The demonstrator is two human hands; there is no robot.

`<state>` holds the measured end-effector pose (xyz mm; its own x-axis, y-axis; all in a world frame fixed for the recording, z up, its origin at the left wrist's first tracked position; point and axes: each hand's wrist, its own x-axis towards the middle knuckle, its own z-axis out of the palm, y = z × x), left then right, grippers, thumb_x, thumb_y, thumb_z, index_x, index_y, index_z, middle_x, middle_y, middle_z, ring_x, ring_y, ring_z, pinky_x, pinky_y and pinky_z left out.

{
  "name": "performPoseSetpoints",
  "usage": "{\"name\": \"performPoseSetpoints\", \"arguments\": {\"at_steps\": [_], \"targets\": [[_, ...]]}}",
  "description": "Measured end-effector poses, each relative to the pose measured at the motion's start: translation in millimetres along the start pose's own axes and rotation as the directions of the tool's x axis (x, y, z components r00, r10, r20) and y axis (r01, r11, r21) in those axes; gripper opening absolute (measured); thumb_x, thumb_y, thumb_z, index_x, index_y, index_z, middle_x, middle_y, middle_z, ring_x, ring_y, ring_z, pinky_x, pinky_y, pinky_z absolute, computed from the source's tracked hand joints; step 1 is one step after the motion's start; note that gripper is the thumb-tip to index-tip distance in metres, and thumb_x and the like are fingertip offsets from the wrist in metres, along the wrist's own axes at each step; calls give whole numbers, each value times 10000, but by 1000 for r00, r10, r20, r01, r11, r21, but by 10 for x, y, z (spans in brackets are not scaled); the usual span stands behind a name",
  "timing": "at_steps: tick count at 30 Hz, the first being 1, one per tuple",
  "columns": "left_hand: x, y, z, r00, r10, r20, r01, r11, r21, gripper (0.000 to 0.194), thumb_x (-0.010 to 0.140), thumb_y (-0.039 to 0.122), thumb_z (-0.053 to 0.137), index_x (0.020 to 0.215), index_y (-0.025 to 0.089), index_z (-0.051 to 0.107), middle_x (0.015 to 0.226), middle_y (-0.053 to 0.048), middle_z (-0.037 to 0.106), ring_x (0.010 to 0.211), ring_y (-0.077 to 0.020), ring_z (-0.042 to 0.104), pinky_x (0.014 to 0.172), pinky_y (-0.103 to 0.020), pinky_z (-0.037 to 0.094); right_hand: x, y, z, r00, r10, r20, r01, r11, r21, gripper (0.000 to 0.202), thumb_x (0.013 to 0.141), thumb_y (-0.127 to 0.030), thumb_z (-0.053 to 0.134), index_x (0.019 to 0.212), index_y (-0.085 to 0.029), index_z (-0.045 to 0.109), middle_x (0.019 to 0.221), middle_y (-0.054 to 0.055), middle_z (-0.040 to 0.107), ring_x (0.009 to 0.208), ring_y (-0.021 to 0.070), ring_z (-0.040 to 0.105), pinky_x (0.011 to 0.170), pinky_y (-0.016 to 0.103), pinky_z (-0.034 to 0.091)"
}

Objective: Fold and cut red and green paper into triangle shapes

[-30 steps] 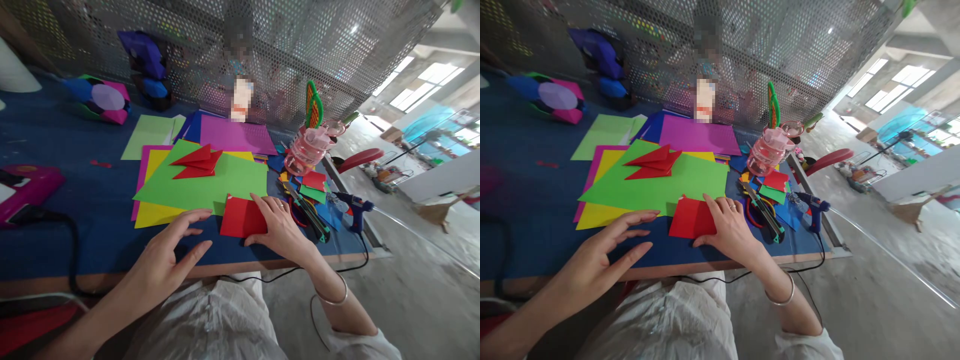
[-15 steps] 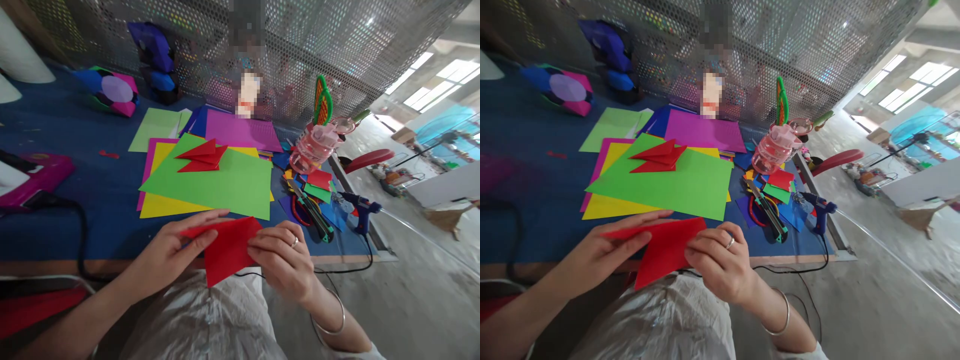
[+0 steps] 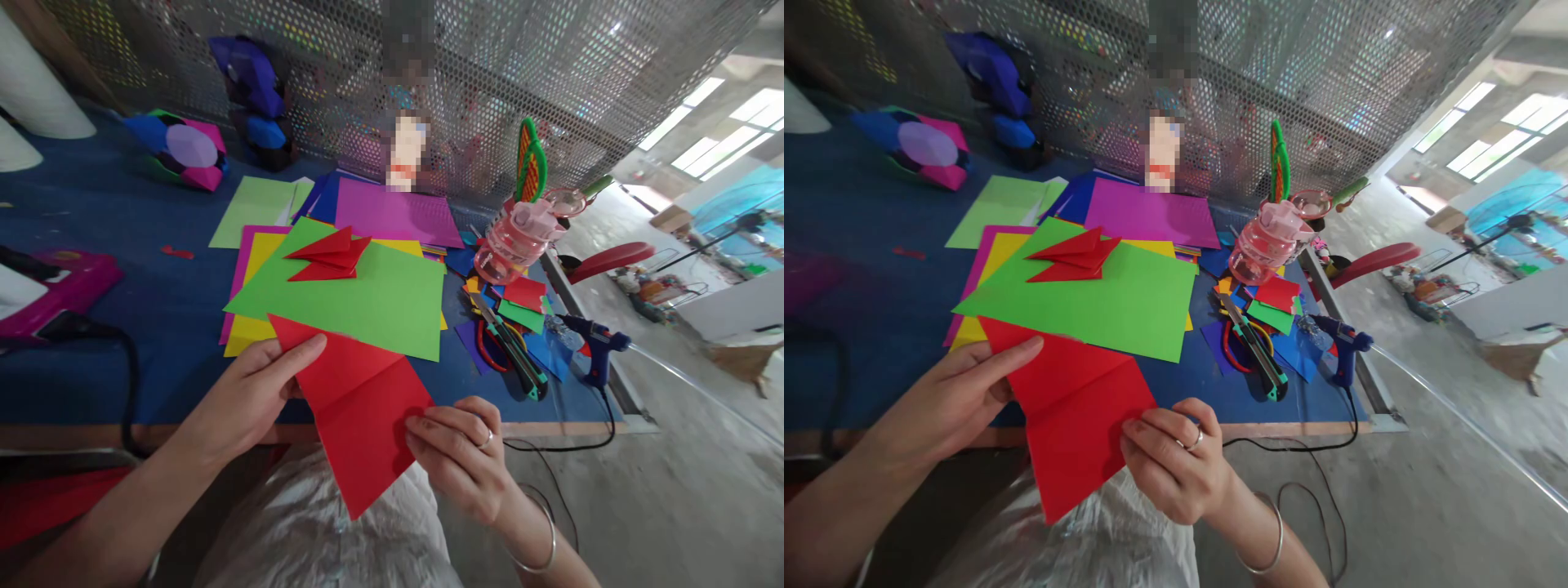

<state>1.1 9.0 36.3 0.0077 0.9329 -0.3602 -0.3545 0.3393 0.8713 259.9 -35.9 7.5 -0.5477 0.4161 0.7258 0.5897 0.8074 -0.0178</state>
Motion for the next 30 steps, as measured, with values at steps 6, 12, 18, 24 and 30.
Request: {"name": "performPoseSetpoints", "arguments": {"at_steps": [6, 12, 18, 24, 30], "targets": [[57, -19, -58, 999, -11, 39, 9, 999, 39, 389, 672, 521, 966, 715, 187, 771, 772, -43, 819, 702, -211, 765, 640, -287, 631, -94, 17, 126, 999, 18, -45, -17, 1000, 18, 197, 988, -71, 696, 995, -234, 808, 1049, -10, 866, 970, 157, 772, 914, 359, 541], [78, -14, -35, 1000, -1, 19, 1, 1000, 23, 415, 623, 521, 997, 696, 181, 771, 720, -31, 797, 648, -177, 729, 598, -252, 605, -173, 23, 257, 995, 52, -85, -49, 998, 36, 191, 1008, -105, 701, 971, -254, 814, 1014, -38, 865, 927, 142, 764, 929, 352, 531], [82, 2, -19, 1000, -22, 20, 21, 999, 39, 457, 578, 547, 1024, 673, 181, 768, 685, -14, 779, 597, -148, 689, 574, -232, 573, -278, 11, 356, 995, 58, -79, -55, 998, 44, 141, 991, -121, 745, 994, -246, 810, 1022, -37, 864, 927, 146, 772, 930, 363, 535], [108, 6, -4, 999, 1, 48, -4, 997, 73, 426, 611, 532, 1013, 672, 190, 767, 642, -14, 756, 602, -164, 684, 619, -259, 589, -327, 12, 369, 998, 47, -44, -48, 999, -5, 158, 985, -131, 750, 999, -274, 818, 1008, -32, 861, 929, 160, 775, 957, 378, 531], [133, -11, -7, 999, -30, 24, 28, 998, 61, 417, 625, 540, 1000, 715, 192, 788, 733, -13, 798, 645, -154, 711, 615, -230, 589, -261, 4, 297, 995, 70, -68, -68, 997, 26, 175, 990, -110, 725, 1004, -260, 814, 1010, -32, 860, 925, 152, 768, 955, 367, 528]]}}
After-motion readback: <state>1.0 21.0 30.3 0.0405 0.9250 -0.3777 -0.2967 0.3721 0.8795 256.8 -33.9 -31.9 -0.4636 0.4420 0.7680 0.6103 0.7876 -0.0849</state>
